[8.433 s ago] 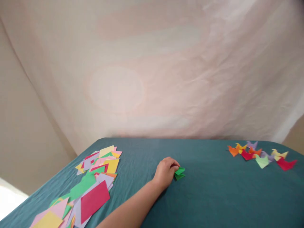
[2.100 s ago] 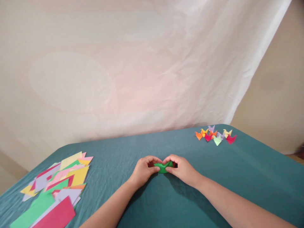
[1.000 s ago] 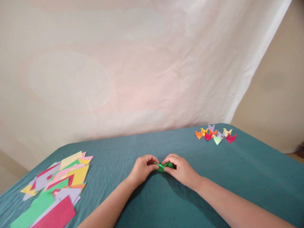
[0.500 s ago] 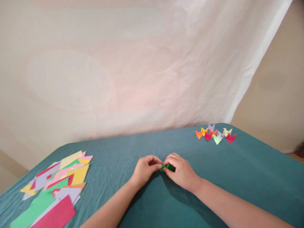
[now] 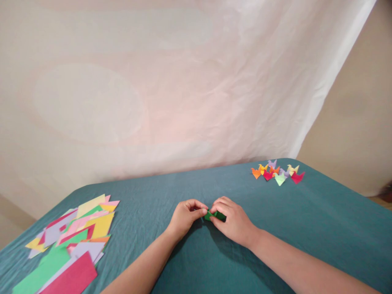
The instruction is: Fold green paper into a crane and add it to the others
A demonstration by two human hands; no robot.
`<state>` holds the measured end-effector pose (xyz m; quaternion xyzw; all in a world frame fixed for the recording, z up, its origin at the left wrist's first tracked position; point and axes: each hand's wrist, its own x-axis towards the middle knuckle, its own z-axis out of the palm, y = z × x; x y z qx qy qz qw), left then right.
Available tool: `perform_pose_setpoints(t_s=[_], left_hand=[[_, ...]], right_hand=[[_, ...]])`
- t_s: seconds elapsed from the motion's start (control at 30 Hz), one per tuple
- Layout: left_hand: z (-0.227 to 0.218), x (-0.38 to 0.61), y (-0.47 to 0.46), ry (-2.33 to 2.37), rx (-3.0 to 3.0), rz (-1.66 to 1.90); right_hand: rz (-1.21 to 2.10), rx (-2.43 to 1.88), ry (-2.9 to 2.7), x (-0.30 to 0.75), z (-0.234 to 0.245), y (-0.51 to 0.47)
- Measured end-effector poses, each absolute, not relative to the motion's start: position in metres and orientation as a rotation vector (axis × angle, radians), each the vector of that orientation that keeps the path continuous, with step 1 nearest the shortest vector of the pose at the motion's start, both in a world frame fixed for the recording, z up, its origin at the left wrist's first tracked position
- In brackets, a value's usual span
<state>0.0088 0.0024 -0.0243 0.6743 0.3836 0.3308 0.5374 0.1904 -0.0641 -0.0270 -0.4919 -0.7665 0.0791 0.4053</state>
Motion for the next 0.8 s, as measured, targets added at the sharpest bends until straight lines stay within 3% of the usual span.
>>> perform_pose_setpoints(t_s=[0.47, 0.8], left_hand=[[-0.018, 0.012, 0.000, 1.042, 1.678, 0.988], [-0.018, 0.024, -0.025, 0.935, 1.817, 0.910]], right_hand=[[0.195, -1.175, -1.985, 0.197, -0.027, -0.061], [0.149, -1.169, -1.899, 0.193, -0.021, -0.065]])
